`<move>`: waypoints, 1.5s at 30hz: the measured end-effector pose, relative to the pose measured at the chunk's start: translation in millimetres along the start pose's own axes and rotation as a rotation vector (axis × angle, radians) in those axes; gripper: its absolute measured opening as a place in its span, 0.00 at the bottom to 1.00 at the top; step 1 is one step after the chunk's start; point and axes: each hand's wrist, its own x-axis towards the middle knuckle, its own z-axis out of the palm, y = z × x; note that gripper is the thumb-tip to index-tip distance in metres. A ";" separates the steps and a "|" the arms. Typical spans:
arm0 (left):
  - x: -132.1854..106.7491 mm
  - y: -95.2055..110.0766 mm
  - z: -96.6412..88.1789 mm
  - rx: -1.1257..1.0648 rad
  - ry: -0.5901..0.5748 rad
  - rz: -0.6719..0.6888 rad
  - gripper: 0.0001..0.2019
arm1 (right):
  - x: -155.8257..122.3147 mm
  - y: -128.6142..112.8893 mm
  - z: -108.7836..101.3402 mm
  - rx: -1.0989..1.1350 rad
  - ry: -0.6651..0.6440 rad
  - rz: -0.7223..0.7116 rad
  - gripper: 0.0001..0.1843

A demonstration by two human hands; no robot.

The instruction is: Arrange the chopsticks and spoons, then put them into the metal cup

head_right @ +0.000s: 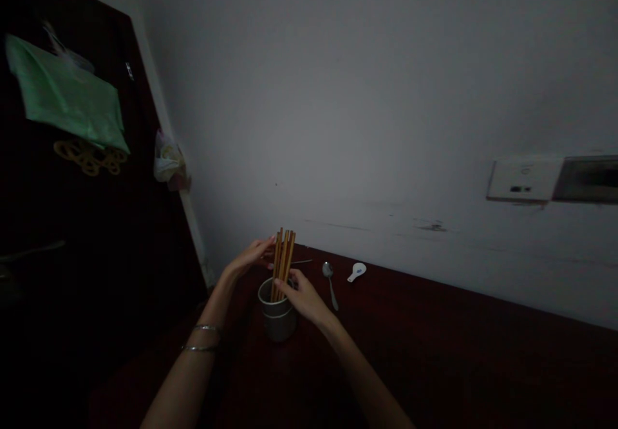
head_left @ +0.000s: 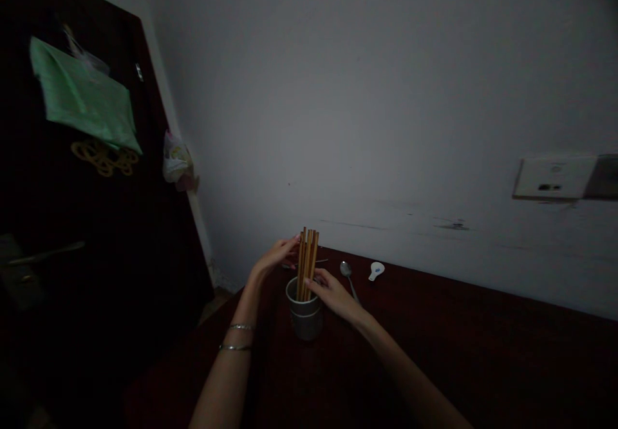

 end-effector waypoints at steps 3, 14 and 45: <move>-12.8 9.8 -8.8 0.043 -0.153 0.020 0.29 | 3.5 3.6 0.1 0.031 0.051 -0.016 0.21; -23.8 14.6 -18.3 0.411 -0.636 -0.232 0.19 | 6.5 17.1 -5.8 -0.074 0.250 -0.031 0.16; -79.3 101.9 12.4 0.638 0.150 0.374 0.16 | -34.8 -160.9 -42.2 -0.026 0.597 -0.380 0.15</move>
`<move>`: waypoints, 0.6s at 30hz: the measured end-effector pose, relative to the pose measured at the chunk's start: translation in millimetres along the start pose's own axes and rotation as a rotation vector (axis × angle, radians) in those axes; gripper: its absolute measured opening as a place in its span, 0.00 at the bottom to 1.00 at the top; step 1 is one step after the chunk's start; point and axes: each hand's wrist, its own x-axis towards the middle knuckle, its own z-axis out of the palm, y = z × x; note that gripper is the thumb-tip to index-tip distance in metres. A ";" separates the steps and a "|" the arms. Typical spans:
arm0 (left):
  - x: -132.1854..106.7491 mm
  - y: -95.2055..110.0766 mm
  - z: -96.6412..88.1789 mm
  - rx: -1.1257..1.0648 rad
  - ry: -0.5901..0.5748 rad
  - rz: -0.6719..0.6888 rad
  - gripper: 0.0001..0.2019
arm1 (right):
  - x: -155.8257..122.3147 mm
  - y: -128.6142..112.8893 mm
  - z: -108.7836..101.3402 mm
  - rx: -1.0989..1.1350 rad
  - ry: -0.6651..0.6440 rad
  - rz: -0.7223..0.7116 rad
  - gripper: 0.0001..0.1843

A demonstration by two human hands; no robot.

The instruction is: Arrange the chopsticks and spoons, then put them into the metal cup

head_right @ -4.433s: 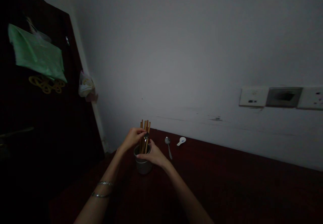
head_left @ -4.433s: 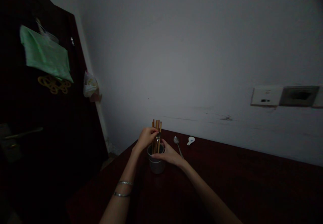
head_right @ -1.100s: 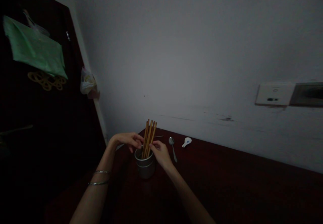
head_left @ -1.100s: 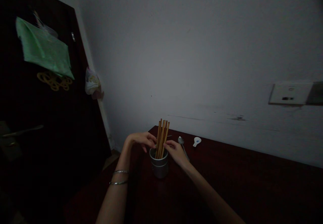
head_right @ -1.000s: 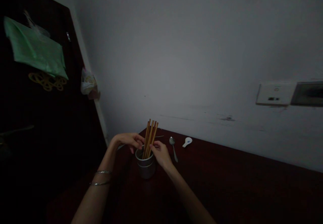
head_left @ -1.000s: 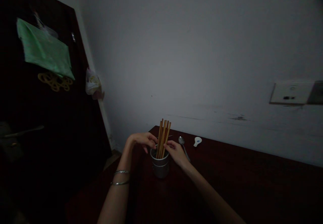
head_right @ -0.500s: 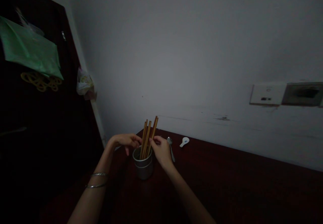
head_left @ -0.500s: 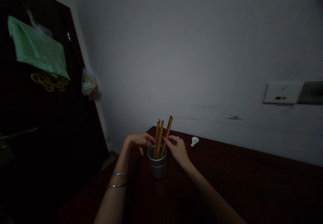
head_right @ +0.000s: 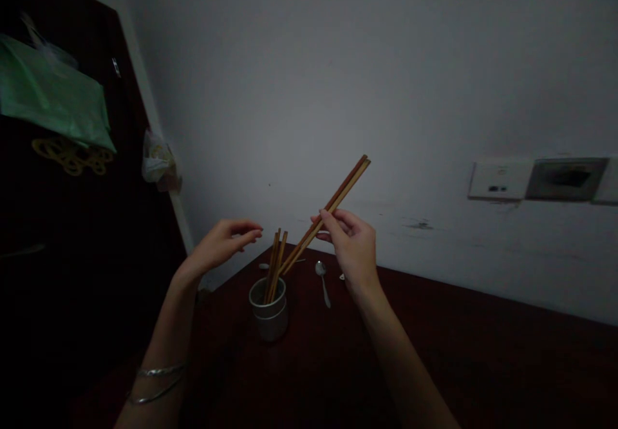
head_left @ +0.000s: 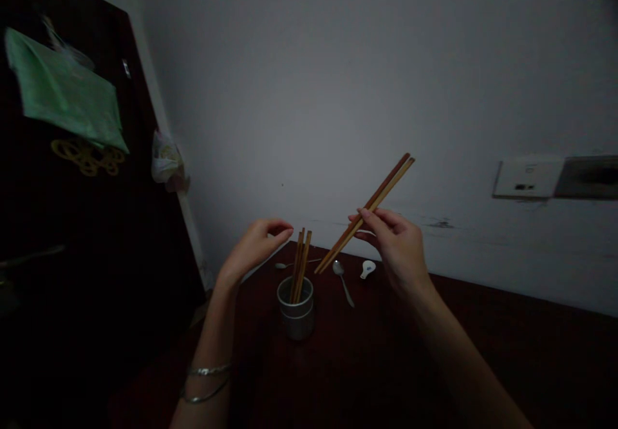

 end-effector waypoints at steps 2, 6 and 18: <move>-6.9 26.1 7.3 -0.086 -0.031 0.073 0.15 | -4.5 -5.6 3.9 -0.020 -0.062 0.017 0.15; -13.5 55.9 31.4 -0.227 -0.088 0.167 0.13 | -14.0 -9.8 14.2 -0.028 -0.145 0.030 0.14; 8.8 -5.8 0.8 0.107 0.261 -0.124 0.15 | 13.1 28.2 -19.6 -0.257 -0.206 0.272 0.11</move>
